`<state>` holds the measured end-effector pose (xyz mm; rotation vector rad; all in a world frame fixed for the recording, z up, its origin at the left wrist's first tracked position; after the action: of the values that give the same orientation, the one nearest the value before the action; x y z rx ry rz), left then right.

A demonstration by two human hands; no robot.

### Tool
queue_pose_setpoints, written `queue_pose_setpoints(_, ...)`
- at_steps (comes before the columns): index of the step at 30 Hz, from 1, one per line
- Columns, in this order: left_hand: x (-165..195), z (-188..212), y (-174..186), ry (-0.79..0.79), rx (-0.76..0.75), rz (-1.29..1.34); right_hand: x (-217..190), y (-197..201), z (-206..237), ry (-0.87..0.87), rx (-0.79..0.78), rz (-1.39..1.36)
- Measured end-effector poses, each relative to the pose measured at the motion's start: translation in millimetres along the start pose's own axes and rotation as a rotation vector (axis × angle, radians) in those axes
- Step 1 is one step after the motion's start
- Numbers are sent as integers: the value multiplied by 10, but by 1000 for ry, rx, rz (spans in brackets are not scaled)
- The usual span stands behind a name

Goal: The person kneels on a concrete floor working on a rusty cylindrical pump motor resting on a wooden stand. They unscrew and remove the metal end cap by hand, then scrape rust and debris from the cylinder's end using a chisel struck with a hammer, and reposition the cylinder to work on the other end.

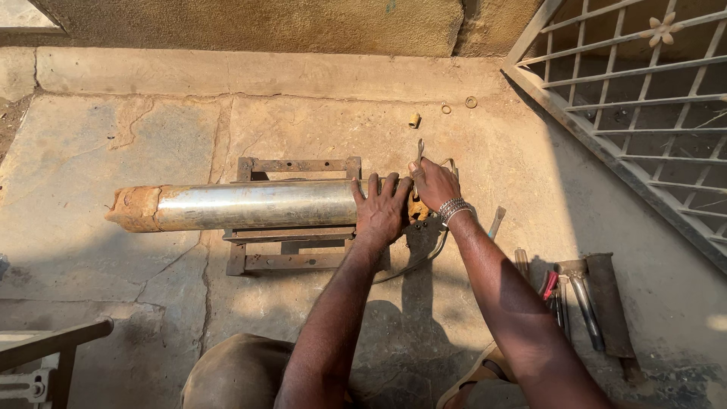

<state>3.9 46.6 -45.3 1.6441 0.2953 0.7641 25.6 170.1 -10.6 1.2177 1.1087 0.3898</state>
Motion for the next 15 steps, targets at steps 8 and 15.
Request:
queue_pose_setpoints(8,3,12,-18,0,-8,-21,48,356,559,324,255,-418)
queue_pose_setpoints(15,8,7,28,6,-8,-2,117,161,-100,-118,-71,-262)
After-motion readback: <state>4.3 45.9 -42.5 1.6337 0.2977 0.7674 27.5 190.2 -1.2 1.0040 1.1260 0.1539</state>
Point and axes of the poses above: each hand's wrist, its own z-axis away from the middle knuckle, its own y-axis out of the back of the hand, x = y × z, the point moved 7 cm from there along -z, towards the middle knuckle, and after that the axes turned 4 degrees about x, right-handed, at the moved point
